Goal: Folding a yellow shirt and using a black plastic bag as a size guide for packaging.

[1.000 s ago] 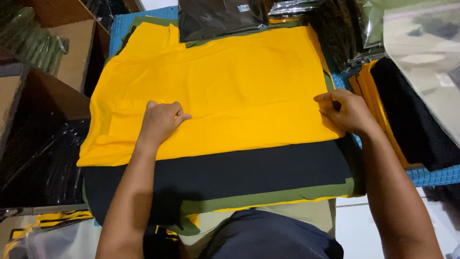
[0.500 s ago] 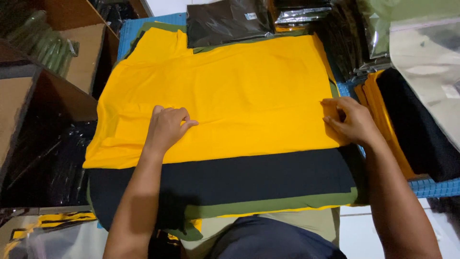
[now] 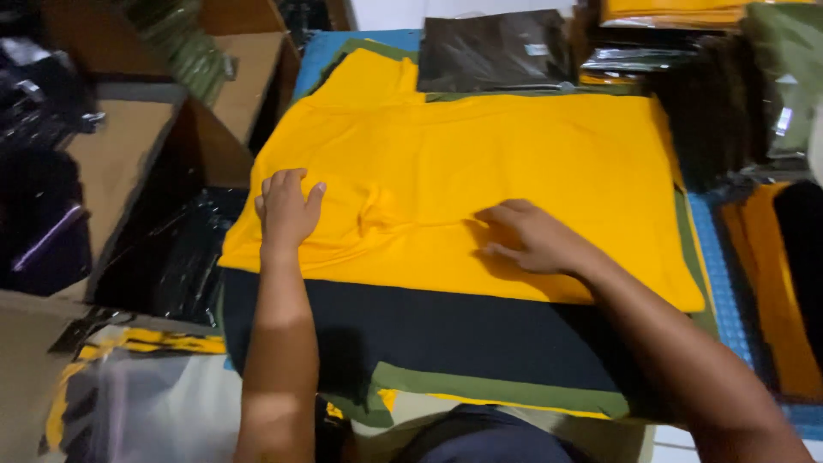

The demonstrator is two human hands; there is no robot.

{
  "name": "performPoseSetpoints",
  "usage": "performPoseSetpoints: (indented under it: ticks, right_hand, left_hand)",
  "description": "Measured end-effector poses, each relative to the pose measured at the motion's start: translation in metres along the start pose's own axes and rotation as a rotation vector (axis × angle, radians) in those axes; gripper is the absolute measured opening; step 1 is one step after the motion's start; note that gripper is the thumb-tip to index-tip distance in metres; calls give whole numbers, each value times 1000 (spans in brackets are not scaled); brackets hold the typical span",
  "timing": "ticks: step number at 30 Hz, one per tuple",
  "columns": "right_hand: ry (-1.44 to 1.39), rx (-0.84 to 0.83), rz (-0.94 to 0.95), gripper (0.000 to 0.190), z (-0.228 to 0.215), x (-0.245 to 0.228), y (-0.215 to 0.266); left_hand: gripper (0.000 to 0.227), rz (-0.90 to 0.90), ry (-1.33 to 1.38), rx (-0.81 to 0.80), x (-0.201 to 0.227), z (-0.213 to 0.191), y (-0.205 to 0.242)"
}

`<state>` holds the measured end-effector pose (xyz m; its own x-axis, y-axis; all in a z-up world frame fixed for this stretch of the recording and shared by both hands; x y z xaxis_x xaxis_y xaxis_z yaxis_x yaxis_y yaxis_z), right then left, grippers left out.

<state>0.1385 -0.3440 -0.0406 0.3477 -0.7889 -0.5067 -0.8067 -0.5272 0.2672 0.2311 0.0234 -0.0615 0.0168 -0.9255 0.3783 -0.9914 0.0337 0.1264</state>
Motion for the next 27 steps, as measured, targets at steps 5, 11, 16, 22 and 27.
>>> performPoseSetpoints:
  ticks: [5,11,16,22,27]
  right_hand:
    - [-201,-35,-214,58,14,-75,-100]
    - [-264,17,7,47,49,-79,-199]
    - [-504,212,-97,37,41,-94,-195]
    - [-652,417,-271,52,13,-77,-192]
    - [-732,348,-84,44,16,-65,-184]
  left_hand:
    - [52,-107,49,12,-30,-1,-9]
    - [41,-153,135,9,-18,-10,0]
    - [32,79,265,177,-3,-28,4]
    - [23,249,291,519,-1,-55,6]
    - [33,226,285,356,-3,-49,9]
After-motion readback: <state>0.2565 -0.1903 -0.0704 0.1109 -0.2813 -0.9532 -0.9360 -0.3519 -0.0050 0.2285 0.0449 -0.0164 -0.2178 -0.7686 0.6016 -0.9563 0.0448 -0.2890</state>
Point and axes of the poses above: each hand's wrist, its own y-axis away from the middle knuckle, its own z-axis out of the palm, x = y × z, the point moved 9 cm from there along -y, towards the middle knuckle, and after that the axes turned 14 degrees about -x, right-handed, at the moved point
